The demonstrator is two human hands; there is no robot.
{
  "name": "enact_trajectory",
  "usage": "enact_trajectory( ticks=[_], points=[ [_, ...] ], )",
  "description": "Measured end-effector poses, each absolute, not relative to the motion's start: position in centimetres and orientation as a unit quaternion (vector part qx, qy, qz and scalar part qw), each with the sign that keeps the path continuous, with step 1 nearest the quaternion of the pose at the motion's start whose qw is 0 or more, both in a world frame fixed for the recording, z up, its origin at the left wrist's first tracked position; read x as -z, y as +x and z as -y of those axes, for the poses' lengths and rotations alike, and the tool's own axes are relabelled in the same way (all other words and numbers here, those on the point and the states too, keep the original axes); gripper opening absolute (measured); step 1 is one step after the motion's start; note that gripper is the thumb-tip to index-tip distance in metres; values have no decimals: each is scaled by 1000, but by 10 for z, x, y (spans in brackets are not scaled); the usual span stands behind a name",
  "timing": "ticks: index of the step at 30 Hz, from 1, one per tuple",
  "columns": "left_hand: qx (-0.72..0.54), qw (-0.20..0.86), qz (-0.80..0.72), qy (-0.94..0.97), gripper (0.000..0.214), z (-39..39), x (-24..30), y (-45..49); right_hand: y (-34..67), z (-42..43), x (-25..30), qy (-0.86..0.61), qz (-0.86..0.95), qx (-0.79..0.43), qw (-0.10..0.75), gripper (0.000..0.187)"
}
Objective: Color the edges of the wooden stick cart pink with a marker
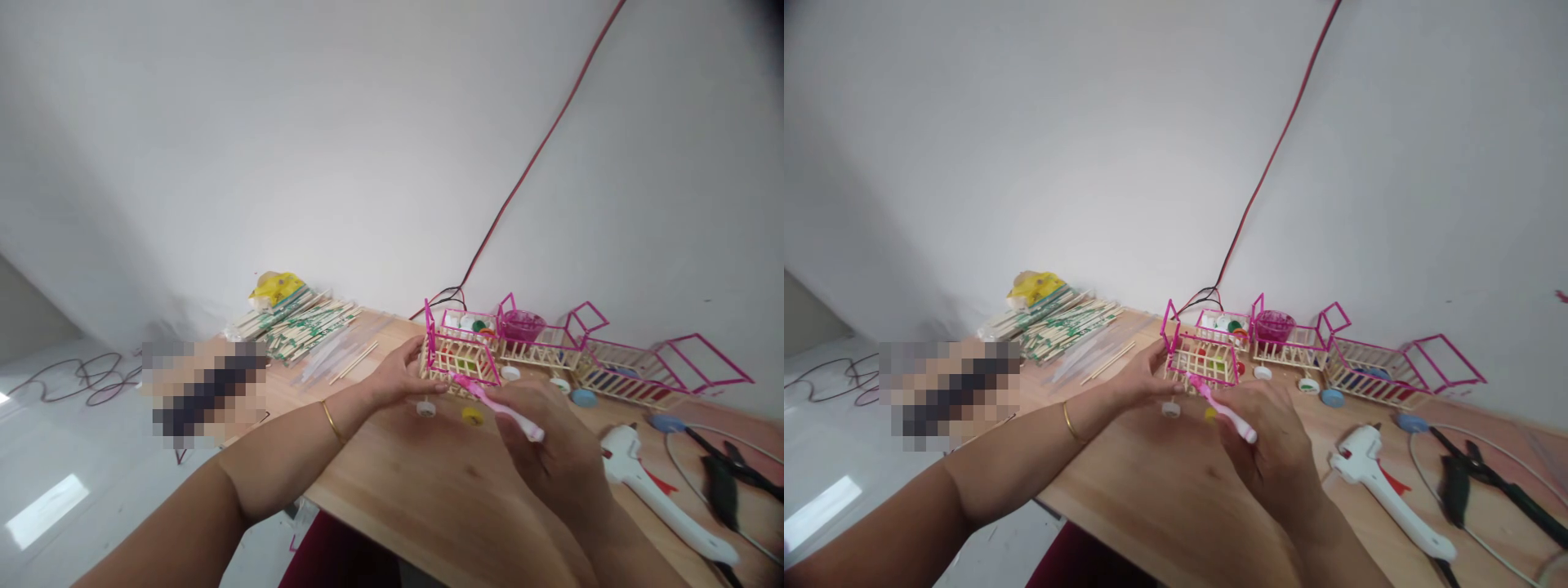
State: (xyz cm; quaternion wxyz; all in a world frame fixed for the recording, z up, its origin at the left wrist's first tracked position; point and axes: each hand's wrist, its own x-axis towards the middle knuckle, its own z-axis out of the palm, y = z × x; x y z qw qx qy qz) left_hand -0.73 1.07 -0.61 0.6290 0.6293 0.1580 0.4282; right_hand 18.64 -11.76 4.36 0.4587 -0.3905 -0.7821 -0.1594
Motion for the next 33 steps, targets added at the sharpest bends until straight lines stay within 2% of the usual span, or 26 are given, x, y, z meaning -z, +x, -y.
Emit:
enact_trajectory(
  ticks=[7,12,33],
  points=[
    [-421,631,-152,634,81,-12,12,-6,186,119,-45,-406,765,171,470,14],
    [-413,624,-156,645,81,-11,10,-6,184,117,-43,-380,786,145,466,19],
    [-407,624,-153,650,81,-9,7,-6,186,117,-42,-390,784,122,467,17]
  ],
)
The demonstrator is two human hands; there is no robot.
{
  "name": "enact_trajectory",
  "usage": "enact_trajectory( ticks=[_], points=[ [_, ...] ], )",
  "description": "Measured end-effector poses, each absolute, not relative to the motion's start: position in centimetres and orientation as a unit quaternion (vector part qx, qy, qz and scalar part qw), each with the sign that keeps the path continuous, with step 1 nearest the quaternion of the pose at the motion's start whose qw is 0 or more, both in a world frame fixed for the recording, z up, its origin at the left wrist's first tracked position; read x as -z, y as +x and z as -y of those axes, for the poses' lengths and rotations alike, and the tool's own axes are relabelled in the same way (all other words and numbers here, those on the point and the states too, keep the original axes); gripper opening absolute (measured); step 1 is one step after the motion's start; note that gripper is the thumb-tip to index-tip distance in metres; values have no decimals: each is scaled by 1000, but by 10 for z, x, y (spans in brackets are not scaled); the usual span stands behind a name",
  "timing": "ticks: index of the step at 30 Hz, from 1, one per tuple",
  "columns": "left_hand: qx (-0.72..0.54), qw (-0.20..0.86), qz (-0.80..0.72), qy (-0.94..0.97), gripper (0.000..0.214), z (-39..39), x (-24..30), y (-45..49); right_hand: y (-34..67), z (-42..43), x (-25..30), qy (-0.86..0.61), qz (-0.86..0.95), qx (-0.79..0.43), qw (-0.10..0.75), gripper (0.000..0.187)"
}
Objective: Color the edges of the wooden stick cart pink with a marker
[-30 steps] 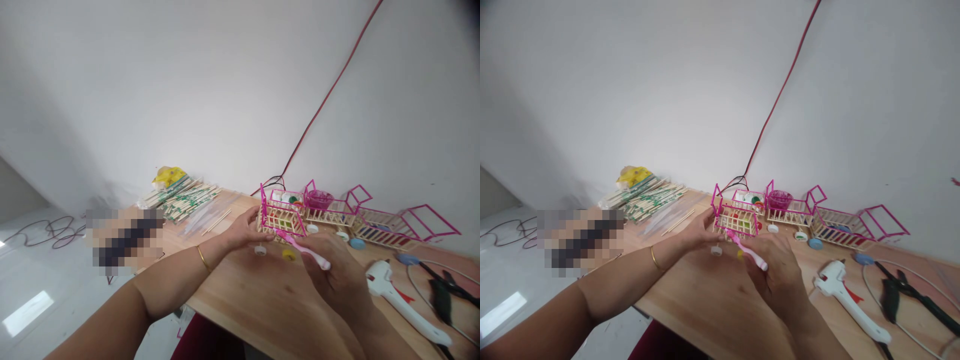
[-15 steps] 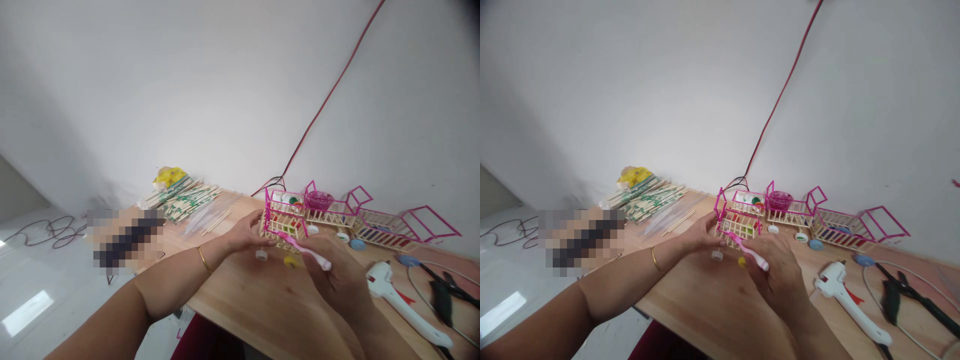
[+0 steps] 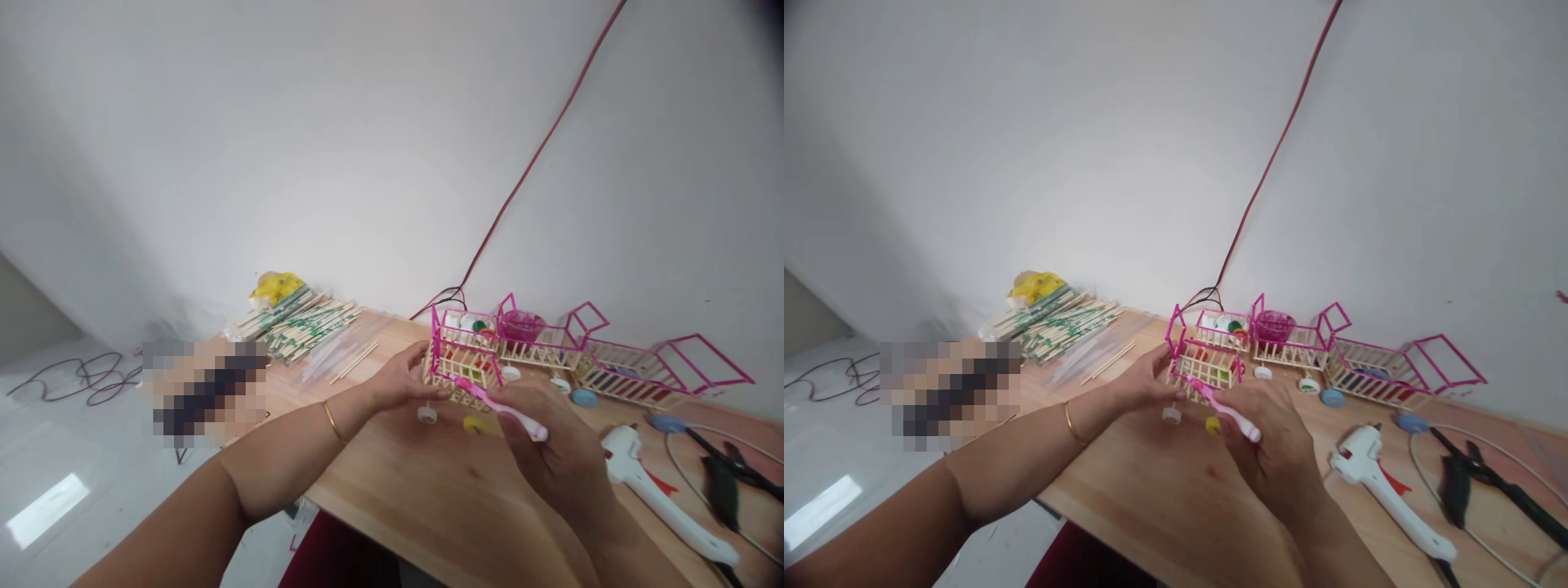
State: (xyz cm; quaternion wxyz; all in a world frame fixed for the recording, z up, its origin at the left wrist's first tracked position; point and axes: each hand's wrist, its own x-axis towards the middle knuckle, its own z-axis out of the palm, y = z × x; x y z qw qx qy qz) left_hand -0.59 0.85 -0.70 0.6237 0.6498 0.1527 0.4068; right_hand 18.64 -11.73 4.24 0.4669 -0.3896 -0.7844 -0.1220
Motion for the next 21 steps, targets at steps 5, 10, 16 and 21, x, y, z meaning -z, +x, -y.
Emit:
enact_trajectory(
  ticks=[5,10,16,21],
  points=[
    [-411,585,-170,678,82,-10,8,-5,183,117,-43,-360,807,116,453,20],
    [-407,589,-159,680,81,-10,8,-5,184,116,-42,-361,807,123,451,19],
    [-407,595,-156,676,82,-10,8,-6,186,116,-40,-368,805,115,451,19],
    [-410,590,-157,678,81,-9,6,-5,184,116,-41,-354,815,119,442,21]
  ],
)
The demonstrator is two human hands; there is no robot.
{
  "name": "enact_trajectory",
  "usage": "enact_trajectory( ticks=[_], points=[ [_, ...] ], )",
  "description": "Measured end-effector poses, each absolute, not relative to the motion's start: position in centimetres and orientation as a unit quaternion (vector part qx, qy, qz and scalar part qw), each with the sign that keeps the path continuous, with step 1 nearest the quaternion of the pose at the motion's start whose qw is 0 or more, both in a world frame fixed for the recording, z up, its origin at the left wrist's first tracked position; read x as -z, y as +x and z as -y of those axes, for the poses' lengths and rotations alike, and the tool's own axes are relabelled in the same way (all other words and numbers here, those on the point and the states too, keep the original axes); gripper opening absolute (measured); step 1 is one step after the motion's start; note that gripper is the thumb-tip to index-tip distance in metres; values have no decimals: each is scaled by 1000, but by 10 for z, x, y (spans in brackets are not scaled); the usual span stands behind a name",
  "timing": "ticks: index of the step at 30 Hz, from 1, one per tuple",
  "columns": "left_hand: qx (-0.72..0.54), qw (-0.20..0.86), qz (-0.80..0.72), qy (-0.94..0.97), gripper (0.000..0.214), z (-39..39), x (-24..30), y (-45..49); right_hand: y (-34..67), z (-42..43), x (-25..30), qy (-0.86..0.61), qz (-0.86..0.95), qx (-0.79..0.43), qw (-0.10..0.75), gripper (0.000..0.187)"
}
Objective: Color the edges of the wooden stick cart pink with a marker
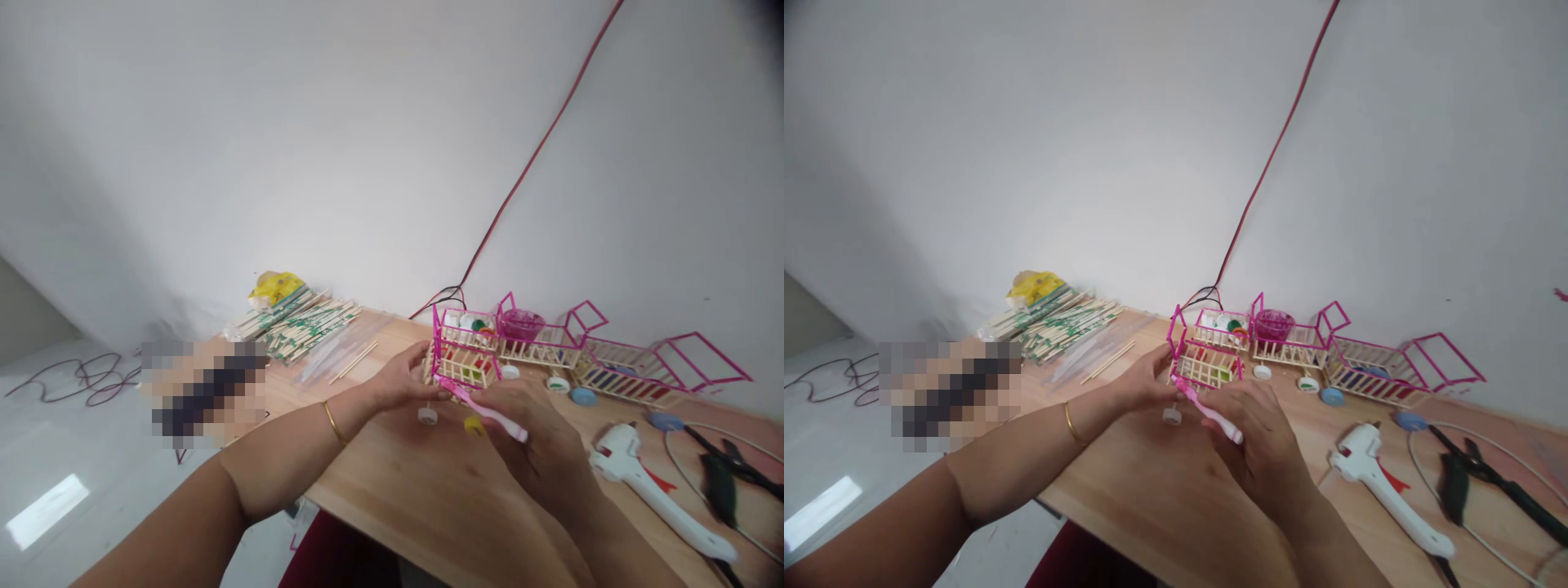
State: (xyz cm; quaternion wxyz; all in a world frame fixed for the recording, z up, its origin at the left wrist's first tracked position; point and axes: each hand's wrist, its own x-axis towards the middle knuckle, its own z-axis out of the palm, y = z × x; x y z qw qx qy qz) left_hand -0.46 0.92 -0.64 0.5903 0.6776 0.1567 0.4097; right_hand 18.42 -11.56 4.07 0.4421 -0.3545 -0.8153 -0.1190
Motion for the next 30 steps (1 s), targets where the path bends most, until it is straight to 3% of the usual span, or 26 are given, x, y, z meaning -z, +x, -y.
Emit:
enact_trajectory(
  ticks=[10,16,21,30],
  points=[
    [-405,587,-156,684,81,-10,9,-7,184,117,-43,-372,806,114,446,19],
    [-392,646,-128,642,87,-13,9,-7,191,118,-44,-423,763,140,468,15],
    [-347,684,-91,635,84,-16,4,-12,204,120,-46,-491,701,150,495,17],
    [-200,794,-60,570,82,-18,9,-21,221,115,-44,-538,656,44,527,27]
  ],
)
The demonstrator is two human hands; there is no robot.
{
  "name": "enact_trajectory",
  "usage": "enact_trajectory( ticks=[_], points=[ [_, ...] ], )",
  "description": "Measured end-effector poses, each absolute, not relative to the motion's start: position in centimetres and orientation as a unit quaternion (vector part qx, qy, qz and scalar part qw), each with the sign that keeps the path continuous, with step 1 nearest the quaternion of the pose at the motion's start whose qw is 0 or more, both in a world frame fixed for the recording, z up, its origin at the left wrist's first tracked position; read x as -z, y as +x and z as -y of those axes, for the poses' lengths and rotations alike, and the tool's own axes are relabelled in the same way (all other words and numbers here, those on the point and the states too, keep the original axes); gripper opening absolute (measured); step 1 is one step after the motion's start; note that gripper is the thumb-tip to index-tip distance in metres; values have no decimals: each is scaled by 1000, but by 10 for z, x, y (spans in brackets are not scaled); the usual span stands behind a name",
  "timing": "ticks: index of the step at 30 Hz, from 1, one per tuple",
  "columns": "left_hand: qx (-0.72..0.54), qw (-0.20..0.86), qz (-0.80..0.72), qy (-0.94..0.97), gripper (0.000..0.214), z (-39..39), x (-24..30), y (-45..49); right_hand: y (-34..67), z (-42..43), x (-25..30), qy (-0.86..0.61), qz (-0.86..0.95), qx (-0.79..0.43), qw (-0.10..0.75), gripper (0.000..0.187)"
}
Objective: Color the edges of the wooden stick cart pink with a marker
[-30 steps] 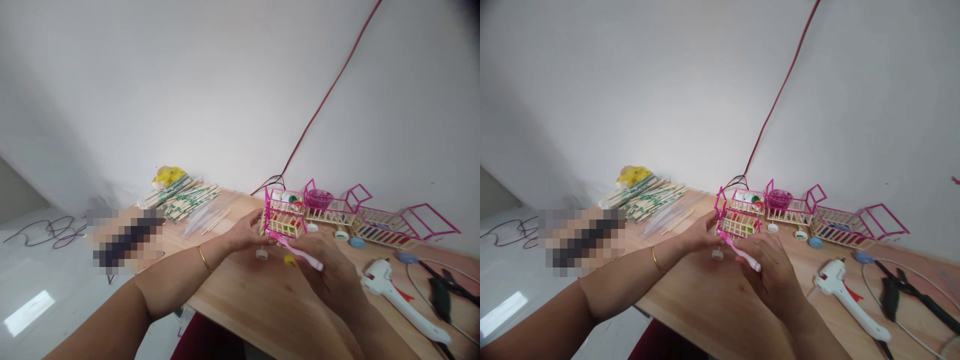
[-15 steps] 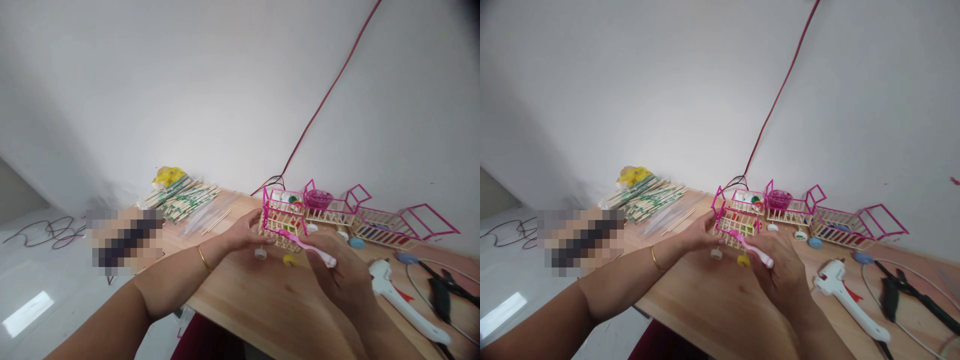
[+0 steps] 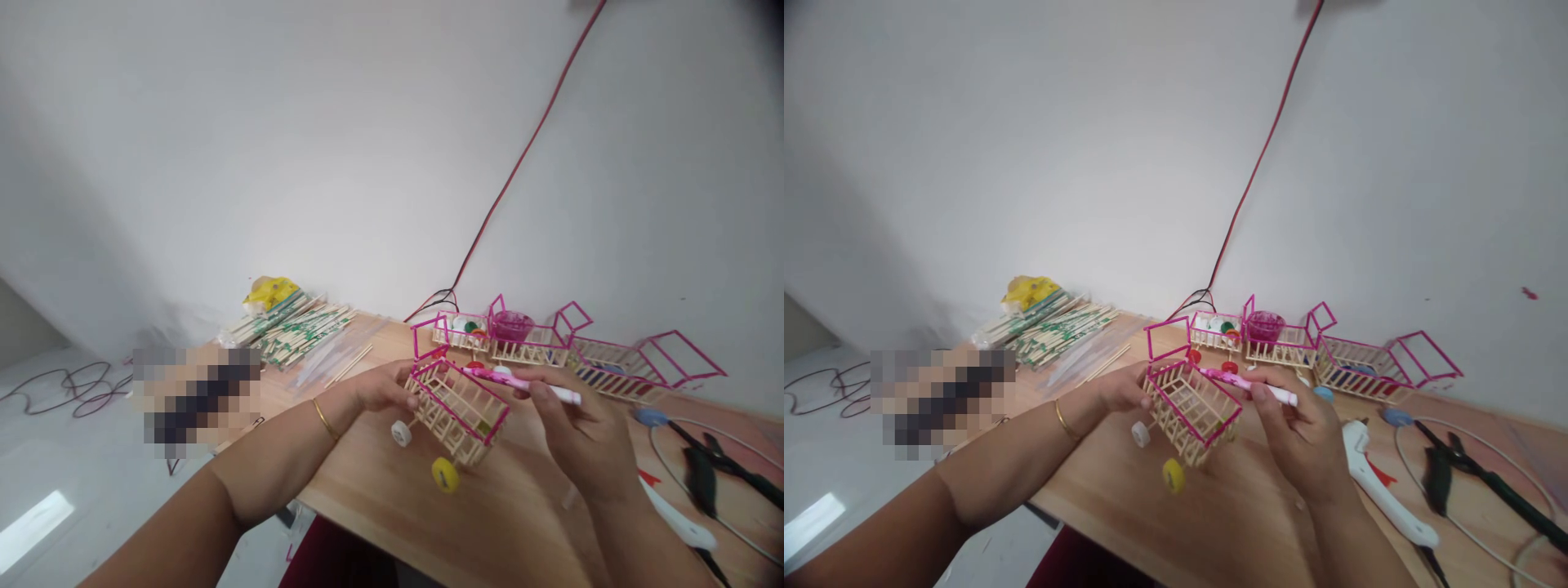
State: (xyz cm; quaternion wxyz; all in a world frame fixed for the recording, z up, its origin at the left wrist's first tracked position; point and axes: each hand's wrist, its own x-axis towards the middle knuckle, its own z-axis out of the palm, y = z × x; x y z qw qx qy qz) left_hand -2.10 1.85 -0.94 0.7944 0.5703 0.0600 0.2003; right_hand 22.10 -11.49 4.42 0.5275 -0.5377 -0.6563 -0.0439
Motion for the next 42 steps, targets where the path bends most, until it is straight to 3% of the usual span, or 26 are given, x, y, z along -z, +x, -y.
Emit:
enact_trajectory(
  ticks=[7,17,21,25,36,42],
  points=[
    [-154,809,-37,567,99,-11,6,-22,217,114,-43,-531,664,13,526,27],
    [-157,824,-46,543,84,-8,7,-22,212,113,-47,-518,703,35,487,30],
    [-163,835,-40,524,77,-9,9,-21,215,114,-47,-528,674,42,515,31],
    [-156,839,-26,521,81,-10,10,-20,220,113,-43,-525,653,47,543,29],
    [-143,851,-15,505,93,-8,8,-18,220,109,-45,-518,690,65,501,29],
    [-180,864,-16,469,91,-10,7,-19,217,108,-43,-484,647,-3,589,24]
  ],
)
